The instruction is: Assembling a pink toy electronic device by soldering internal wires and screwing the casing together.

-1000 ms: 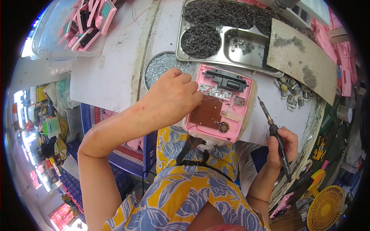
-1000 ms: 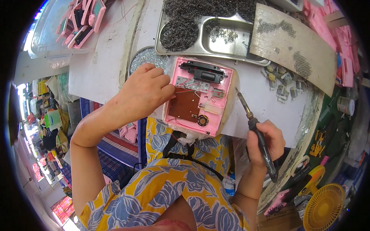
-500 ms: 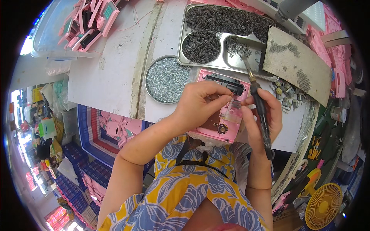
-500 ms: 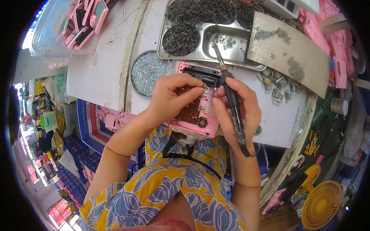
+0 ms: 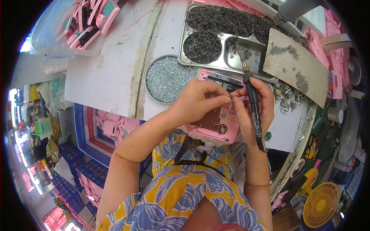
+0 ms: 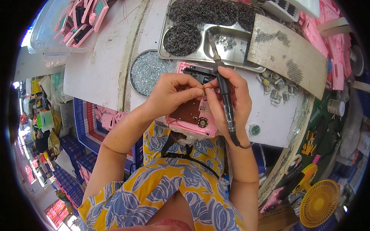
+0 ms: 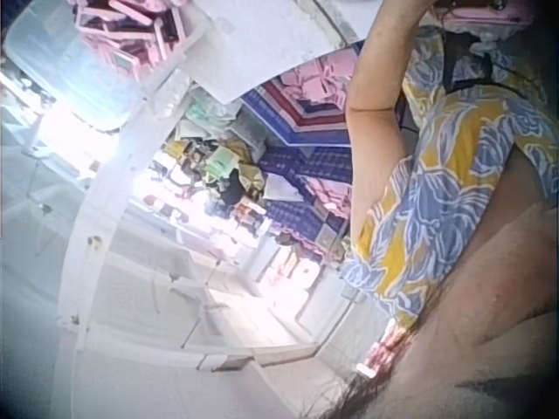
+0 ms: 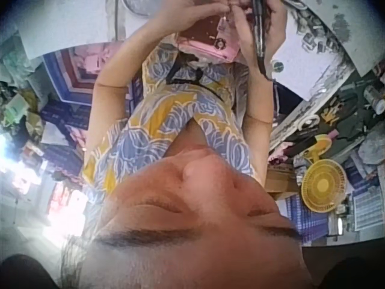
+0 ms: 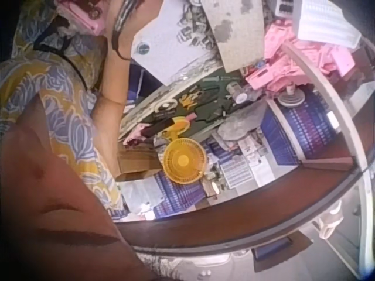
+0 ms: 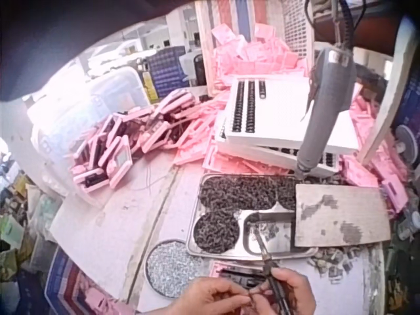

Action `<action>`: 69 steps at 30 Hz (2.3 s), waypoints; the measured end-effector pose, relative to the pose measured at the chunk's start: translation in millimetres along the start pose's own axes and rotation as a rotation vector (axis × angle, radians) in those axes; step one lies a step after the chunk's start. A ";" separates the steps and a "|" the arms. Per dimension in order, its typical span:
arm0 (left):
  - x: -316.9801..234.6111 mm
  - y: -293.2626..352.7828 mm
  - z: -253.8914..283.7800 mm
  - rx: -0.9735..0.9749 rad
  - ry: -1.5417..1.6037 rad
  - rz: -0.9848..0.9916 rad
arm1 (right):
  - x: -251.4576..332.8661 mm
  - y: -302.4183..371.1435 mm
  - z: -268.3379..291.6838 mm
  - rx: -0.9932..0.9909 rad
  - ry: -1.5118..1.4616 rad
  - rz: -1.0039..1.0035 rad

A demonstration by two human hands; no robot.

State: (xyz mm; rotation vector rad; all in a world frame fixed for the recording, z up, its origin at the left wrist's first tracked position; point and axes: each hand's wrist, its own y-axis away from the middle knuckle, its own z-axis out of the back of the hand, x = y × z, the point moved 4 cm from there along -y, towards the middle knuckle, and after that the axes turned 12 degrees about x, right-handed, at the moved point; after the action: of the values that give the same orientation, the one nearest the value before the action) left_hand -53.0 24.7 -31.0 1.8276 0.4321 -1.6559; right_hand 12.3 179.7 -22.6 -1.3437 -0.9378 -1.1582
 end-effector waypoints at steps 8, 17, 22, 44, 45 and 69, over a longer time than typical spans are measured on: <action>-5.1 -2.8 3.9 -0.103 -0.376 -0.066 | 15.9 11.1 19.5 -0.087 0.285 0.106; -0.7 -7.3 0.0 -0.184 -0.699 -0.212 | 22.8 31.4 59.8 0.111 0.202 0.045; -1.0 -4.5 0.8 -0.215 -0.663 -0.200 | 24.0 27.4 54.4 0.249 0.359 0.158; 1.5 -3.5 0.1 -0.259 -0.658 -0.216 | 26.6 21.6 46.9 0.331 0.492 0.266; 2.1 -4.0 -0.1 -0.261 -0.654 -0.216 | 26.6 20.5 47.1 0.338 0.494 0.282; 0.6 -4.2 -1.7 -0.286 -0.672 -0.216 | 21.7 6.8 51.0 0.439 0.462 0.135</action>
State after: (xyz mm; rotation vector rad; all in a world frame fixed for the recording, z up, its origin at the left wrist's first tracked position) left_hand -54.2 28.8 -32.6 0.9633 0.5372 -2.0999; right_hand 30.0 227.8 -0.3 -0.7310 -0.6966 -1.0227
